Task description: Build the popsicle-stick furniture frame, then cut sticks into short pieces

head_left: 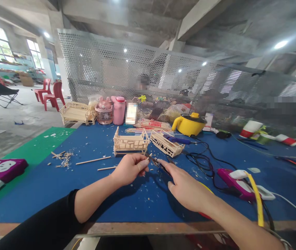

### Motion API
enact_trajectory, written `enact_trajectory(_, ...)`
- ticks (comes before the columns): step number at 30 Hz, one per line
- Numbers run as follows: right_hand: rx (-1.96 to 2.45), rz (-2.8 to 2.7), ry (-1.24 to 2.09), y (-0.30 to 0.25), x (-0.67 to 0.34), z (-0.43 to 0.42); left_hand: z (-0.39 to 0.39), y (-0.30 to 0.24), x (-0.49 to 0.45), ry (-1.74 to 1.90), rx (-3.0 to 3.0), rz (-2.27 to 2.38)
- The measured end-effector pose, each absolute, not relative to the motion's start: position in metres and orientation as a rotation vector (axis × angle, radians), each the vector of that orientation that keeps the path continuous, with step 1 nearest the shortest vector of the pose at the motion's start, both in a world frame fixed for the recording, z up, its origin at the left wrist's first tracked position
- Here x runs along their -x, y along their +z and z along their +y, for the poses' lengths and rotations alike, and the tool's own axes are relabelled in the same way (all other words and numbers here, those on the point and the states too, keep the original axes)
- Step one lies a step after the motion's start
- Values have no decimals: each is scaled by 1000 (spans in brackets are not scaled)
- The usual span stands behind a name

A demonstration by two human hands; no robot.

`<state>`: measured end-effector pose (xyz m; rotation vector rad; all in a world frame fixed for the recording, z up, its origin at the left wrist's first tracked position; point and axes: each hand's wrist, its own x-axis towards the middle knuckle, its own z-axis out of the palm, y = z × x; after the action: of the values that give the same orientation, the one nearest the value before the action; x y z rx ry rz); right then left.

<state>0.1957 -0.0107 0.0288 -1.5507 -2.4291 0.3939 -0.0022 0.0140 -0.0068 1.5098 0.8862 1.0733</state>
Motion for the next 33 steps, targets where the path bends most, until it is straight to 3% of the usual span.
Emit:
enact_trajectory(15, 1376, -2417, 618, 34, -201, -11, 11, -1, 2, 1024, -1500, 831)
enact_trajectory(23, 1435, -2338, 511, 29, -198, -13, 12, 3, 11, 926, -1337, 794)
enact_trajectory(29, 1438, -2286, 507, 25, -187, -19, 9, 0, 6, 993, -1640, 860)
enact_trajectory(33, 1314, -2228, 711, 26, -182, -20, 12, -2, 7, 969, -1773, 855)
